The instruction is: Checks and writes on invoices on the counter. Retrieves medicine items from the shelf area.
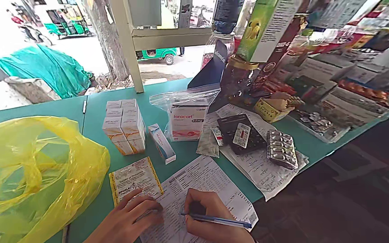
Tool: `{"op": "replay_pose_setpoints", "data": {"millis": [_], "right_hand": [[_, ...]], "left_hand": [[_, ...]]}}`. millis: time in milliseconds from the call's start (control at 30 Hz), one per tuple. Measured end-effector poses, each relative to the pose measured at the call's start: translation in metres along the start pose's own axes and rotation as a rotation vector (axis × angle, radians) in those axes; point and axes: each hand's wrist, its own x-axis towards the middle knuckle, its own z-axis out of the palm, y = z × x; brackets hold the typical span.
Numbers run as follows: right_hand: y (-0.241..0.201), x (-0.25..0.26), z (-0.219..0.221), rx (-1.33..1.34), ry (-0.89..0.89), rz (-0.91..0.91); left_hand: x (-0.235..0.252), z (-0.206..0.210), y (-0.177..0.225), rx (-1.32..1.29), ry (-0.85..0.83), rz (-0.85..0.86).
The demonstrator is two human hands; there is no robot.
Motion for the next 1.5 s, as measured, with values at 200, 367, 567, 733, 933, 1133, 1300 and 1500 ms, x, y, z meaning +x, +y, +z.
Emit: {"op": "replay_pose_setpoints", "data": {"millis": [200,367,567,733,933,1133,1300,1500], "right_hand": [[0.000,-0.001,0.000,0.010,-0.006,-0.045],[0.001,0.000,0.000,0.021,-0.017,-0.052],[0.000,0.000,-0.001,0.013,-0.022,-0.064],[0.001,0.000,-0.001,0.002,-0.028,-0.074],[0.000,-0.001,-0.001,-0.011,-0.025,-0.077],[0.000,0.000,0.000,0.011,-0.022,-0.049],[-0.023,-0.012,-0.012,-0.217,0.289,-0.327],[-0.021,-0.004,-0.098,-0.966,0.791,-0.113]], "left_hand": [[0.002,-0.005,0.002,-0.045,-0.052,-0.019],[0.004,-0.010,0.005,-0.083,-0.089,-0.041],[0.006,-0.014,0.005,-0.104,-0.132,-0.052],[0.005,-0.014,0.004,-0.123,-0.133,-0.064],[0.005,-0.015,0.005,-0.120,-0.140,-0.059],[0.005,-0.015,0.005,-0.104,-0.134,-0.053],[0.005,-0.014,0.004,-0.109,-0.126,-0.046],[0.004,-0.011,0.004,-0.090,-0.094,-0.019]]}}
